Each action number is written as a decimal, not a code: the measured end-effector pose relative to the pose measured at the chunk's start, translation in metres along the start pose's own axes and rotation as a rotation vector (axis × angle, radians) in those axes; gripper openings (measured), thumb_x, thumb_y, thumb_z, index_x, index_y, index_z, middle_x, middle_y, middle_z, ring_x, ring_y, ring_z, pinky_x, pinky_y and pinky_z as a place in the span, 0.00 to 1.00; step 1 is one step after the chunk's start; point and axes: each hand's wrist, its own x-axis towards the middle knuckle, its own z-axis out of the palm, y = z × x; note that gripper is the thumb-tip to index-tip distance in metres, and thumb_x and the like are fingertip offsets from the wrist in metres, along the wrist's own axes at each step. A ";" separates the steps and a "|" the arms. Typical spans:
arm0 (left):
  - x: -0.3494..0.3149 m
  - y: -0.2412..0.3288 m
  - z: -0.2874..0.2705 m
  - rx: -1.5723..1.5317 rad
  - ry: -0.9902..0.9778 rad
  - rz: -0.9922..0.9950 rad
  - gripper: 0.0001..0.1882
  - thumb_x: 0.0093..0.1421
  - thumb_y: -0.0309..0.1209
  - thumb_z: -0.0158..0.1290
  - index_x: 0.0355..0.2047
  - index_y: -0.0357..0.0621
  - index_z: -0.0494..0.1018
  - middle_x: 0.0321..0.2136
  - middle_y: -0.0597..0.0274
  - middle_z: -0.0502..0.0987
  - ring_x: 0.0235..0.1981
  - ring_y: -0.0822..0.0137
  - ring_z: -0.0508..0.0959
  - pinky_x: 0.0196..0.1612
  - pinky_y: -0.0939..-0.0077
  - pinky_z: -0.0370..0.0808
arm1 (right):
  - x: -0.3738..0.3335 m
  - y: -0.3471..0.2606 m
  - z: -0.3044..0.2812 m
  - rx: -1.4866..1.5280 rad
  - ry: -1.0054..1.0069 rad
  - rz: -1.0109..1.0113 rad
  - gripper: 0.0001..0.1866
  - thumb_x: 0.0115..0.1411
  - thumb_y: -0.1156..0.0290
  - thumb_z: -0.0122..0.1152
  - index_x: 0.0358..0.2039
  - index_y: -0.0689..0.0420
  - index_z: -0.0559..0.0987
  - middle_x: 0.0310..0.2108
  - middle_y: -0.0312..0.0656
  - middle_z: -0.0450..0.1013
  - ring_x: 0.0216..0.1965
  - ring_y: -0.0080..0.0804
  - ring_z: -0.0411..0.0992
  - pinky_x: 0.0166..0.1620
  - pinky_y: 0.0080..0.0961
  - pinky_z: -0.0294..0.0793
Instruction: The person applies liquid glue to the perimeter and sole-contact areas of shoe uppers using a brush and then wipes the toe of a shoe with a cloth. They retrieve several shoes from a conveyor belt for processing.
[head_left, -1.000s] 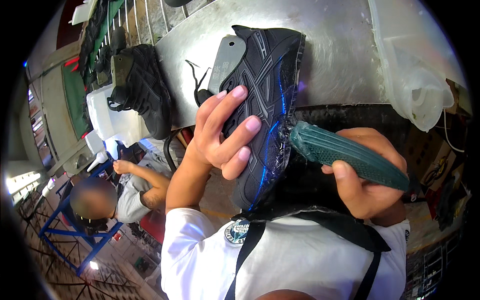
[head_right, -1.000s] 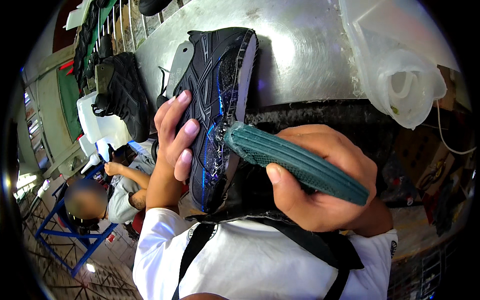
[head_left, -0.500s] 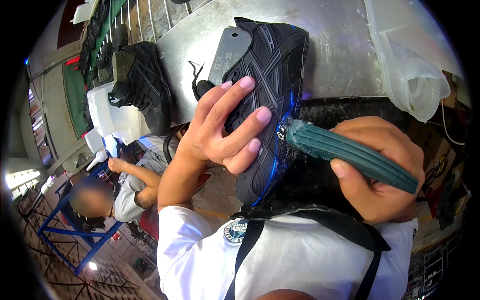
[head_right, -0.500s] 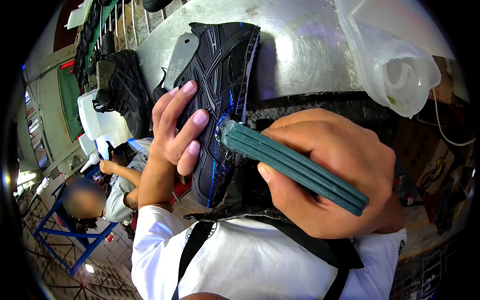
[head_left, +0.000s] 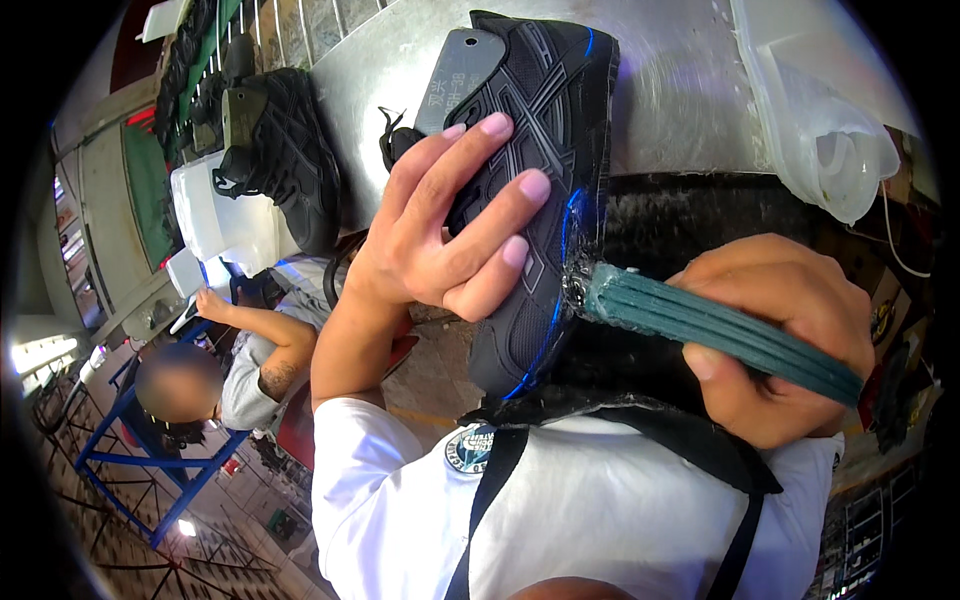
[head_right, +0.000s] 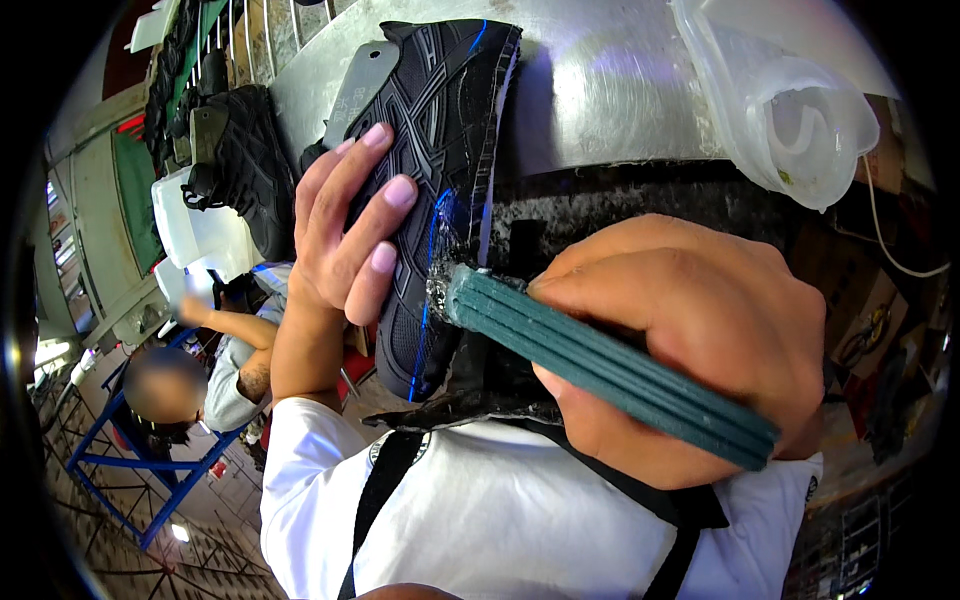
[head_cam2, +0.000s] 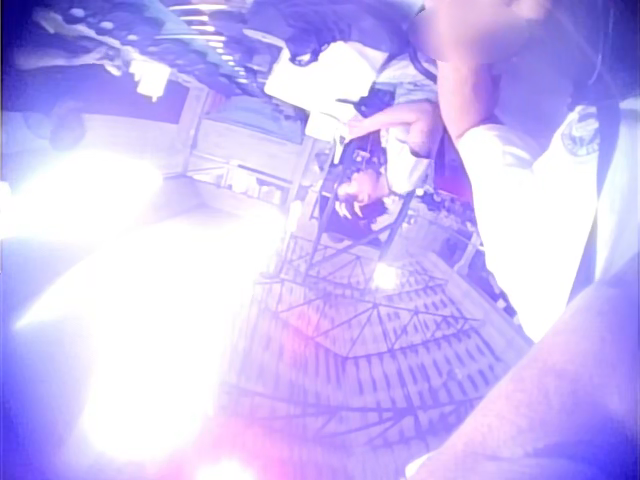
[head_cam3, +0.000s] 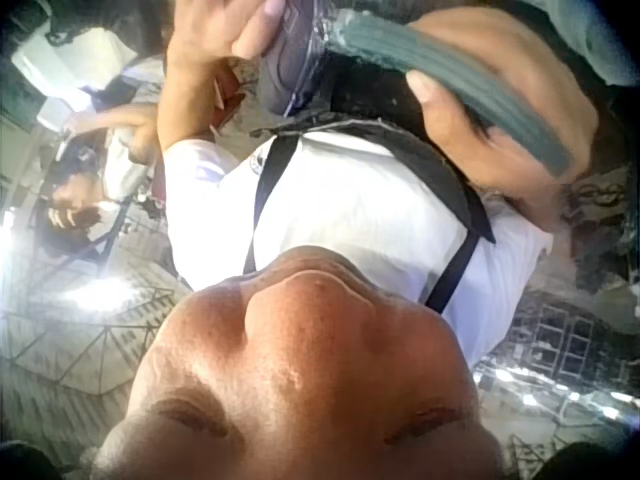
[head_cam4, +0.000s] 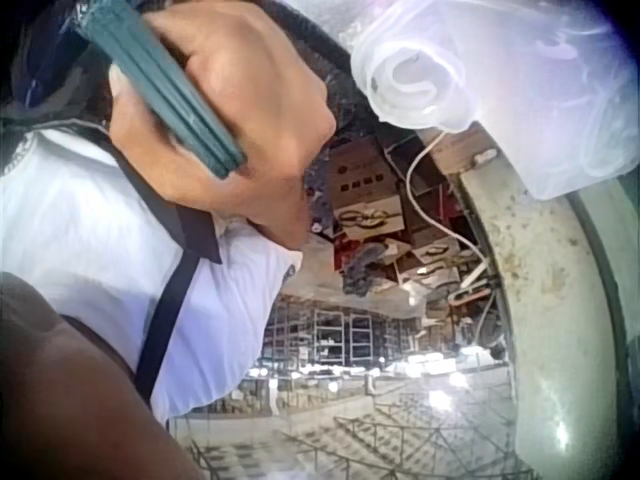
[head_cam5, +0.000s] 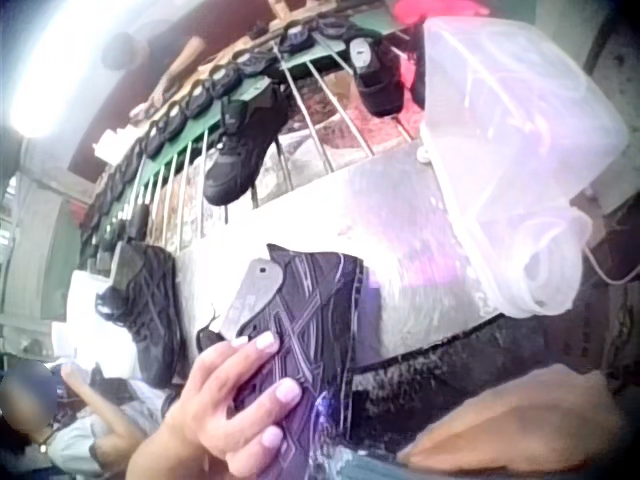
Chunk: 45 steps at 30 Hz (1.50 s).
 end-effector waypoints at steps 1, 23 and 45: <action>0.001 0.000 0.000 0.005 0.003 -0.002 0.24 0.57 0.27 0.56 0.51 0.46 0.58 0.52 0.50 0.76 0.45 0.38 0.81 0.42 0.48 0.81 | -0.001 -0.002 0.005 -0.007 0.040 -0.014 0.14 0.47 0.79 0.68 0.36 0.66 0.79 0.29 0.51 0.80 0.29 0.39 0.82 0.34 0.28 0.82; 0.032 0.010 -0.006 0.054 0.105 -0.131 0.17 0.55 0.20 0.56 0.46 0.28 0.69 0.49 0.40 0.78 0.48 0.42 0.81 0.46 0.52 0.80 | -0.027 -0.012 0.007 0.588 0.148 0.091 0.11 0.60 0.72 0.65 0.38 0.68 0.80 0.28 0.49 0.80 0.21 0.32 0.77 0.24 0.25 0.78; 0.047 0.006 -0.012 0.103 0.059 -0.114 0.26 0.55 0.22 0.55 0.54 0.31 0.64 0.52 0.41 0.78 0.46 0.45 0.82 0.47 0.57 0.80 | 0.008 -0.011 -0.047 0.342 0.028 0.003 0.14 0.58 0.73 0.65 0.42 0.70 0.79 0.32 0.51 0.78 0.28 0.33 0.77 0.32 0.25 0.80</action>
